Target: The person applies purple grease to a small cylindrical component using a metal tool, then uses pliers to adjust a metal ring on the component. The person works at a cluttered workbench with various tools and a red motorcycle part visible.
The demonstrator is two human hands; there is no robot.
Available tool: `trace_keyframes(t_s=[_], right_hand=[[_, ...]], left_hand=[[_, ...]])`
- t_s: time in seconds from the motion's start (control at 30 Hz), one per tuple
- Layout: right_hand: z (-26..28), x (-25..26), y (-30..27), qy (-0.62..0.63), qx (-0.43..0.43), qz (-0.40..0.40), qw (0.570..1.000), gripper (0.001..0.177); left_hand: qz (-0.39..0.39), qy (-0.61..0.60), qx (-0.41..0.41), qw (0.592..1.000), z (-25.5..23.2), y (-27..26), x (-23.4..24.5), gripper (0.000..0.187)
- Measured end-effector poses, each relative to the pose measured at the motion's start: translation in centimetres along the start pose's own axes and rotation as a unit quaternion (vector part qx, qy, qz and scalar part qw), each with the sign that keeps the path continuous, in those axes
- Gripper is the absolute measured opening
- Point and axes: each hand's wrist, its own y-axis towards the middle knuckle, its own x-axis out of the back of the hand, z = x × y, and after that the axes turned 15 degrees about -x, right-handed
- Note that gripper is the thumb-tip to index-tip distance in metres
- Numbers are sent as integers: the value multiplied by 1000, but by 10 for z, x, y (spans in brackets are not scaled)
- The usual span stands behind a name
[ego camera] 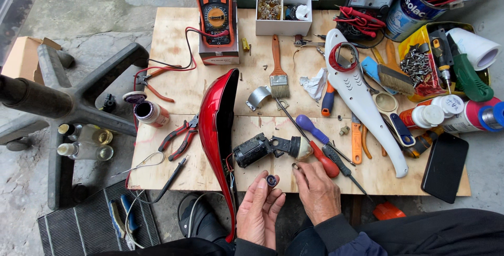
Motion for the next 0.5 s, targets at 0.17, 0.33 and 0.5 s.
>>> trace_keyframes(t_s=[0.17, 0.33, 0.5], right_hand=[[-2, 8, 4, 142, -70, 32, 987, 13], [35, 63, 17, 404, -363, 185, 819, 14], [46, 92, 18, 493, -399, 227, 739, 19]], left_hand=[[12, 13, -2, 1000, 11, 6, 2, 49], [33, 28, -2, 999, 15, 7, -3, 52], [59, 36, 19, 997, 15, 4, -7, 51]])
